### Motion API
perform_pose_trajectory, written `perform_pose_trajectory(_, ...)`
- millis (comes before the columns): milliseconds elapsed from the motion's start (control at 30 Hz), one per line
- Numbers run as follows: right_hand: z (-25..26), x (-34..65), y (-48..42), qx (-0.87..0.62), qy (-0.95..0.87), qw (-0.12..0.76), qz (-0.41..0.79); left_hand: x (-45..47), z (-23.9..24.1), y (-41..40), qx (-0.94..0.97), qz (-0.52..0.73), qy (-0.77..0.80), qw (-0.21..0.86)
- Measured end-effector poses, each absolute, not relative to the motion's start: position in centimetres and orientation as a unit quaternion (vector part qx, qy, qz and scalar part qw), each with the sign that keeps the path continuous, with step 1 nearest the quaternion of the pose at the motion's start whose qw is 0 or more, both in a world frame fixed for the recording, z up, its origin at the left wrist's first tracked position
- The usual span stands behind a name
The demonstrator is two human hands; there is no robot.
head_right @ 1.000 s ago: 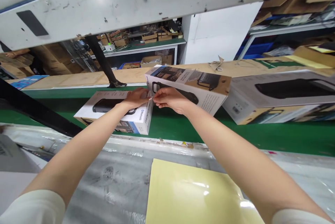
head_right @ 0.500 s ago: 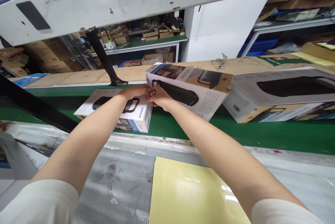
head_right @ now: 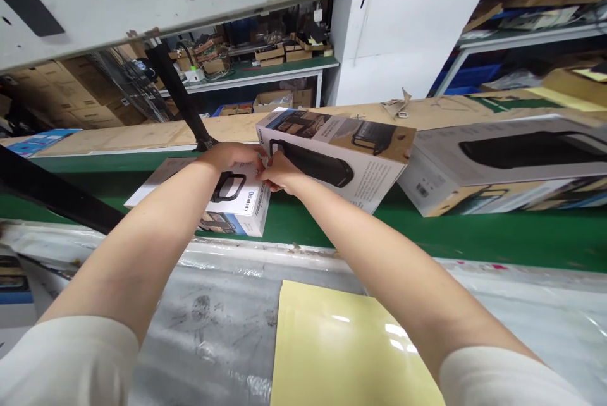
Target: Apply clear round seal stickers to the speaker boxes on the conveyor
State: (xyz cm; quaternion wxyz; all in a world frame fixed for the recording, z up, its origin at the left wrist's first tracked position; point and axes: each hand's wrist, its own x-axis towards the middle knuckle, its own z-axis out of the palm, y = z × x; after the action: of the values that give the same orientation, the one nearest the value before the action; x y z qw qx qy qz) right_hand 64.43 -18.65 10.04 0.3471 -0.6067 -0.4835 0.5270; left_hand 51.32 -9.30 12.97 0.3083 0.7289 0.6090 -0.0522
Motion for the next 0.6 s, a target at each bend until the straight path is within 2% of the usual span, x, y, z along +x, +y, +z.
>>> perform_pose_trajectory(400, 8.3, 63.2, -19.7, -0.566, -0.447, 0.341, 0.602, 50.4, 12.9, -9.9, 0.713, 0.001, 0.62, 0.328)
perform_pose_trajectory(600, 8.1, 64.0, -20.1, -0.518, -0.414, 0.324, 0.675, 50.1, 13.9, -11.3, 0.723, -0.028, 0.622, 0.3)
